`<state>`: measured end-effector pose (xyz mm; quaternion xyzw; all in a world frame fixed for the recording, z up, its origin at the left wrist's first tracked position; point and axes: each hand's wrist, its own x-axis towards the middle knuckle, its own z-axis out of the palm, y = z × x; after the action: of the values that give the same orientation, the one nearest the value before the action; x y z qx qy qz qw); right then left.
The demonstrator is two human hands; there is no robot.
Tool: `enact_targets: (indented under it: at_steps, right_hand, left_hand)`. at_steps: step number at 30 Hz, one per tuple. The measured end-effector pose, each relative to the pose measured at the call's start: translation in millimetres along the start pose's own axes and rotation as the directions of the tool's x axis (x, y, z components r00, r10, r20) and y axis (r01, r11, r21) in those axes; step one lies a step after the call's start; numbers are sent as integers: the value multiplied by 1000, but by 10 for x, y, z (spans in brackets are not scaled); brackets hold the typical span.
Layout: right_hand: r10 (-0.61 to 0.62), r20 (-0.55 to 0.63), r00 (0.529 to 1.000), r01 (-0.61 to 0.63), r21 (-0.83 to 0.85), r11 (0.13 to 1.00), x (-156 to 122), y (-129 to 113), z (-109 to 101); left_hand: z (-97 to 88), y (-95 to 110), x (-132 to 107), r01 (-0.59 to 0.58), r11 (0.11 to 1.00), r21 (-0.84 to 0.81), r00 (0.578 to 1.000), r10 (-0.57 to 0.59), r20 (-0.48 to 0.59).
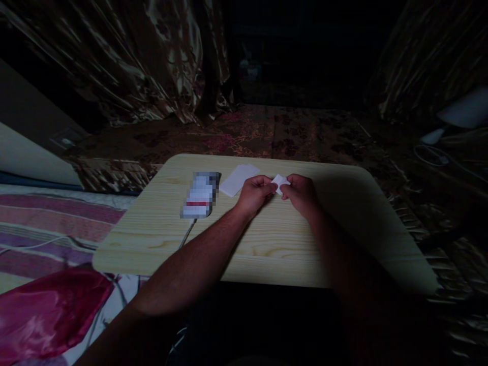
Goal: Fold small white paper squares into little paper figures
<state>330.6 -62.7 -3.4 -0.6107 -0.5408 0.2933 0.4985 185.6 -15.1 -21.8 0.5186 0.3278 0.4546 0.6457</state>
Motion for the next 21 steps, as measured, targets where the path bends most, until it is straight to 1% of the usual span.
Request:
enact_targets:
  at_steps: [3, 7, 12, 15, 17, 19, 21]
  right_hand:
    - [13, 20, 1000, -13, -12, 1000, -8, -41, -15]
    - [42, 49, 998, -43, 6, 999, -15, -70, -27]
    - [32, 37, 999, -33, 7, 999, -19, -54, -37]
    - [32, 52, 998, -33, 29, 999, -18, -51, -32]
    - [41, 78, 996, -48, 79, 996, -9, -41, -11]
    - [42, 91, 995, -56, 165, 985, 10, -20, 18]
    - [29, 67, 997, -45, 252, 967, 34, 9, 45]
  left_hand:
    - [1, 1, 2, 4, 1000, 9, 1000, -4, 5]
    - [0, 0, 11, -22, 1000, -3, 999, 22, -37]
    - [1, -3, 17, -25, 999, -37, 998, 22, -56]
    - [-5, 8, 24, -49, 998, -46, 997, 46, -65]
    - [-13, 18, 33, -63, 996, -58, 995, 58, -87]
    - [-21, 23, 43, -64, 997, -50, 993, 59, -101]
    - [-26, 20, 49, -52, 998, -22, 995, 50, -91]
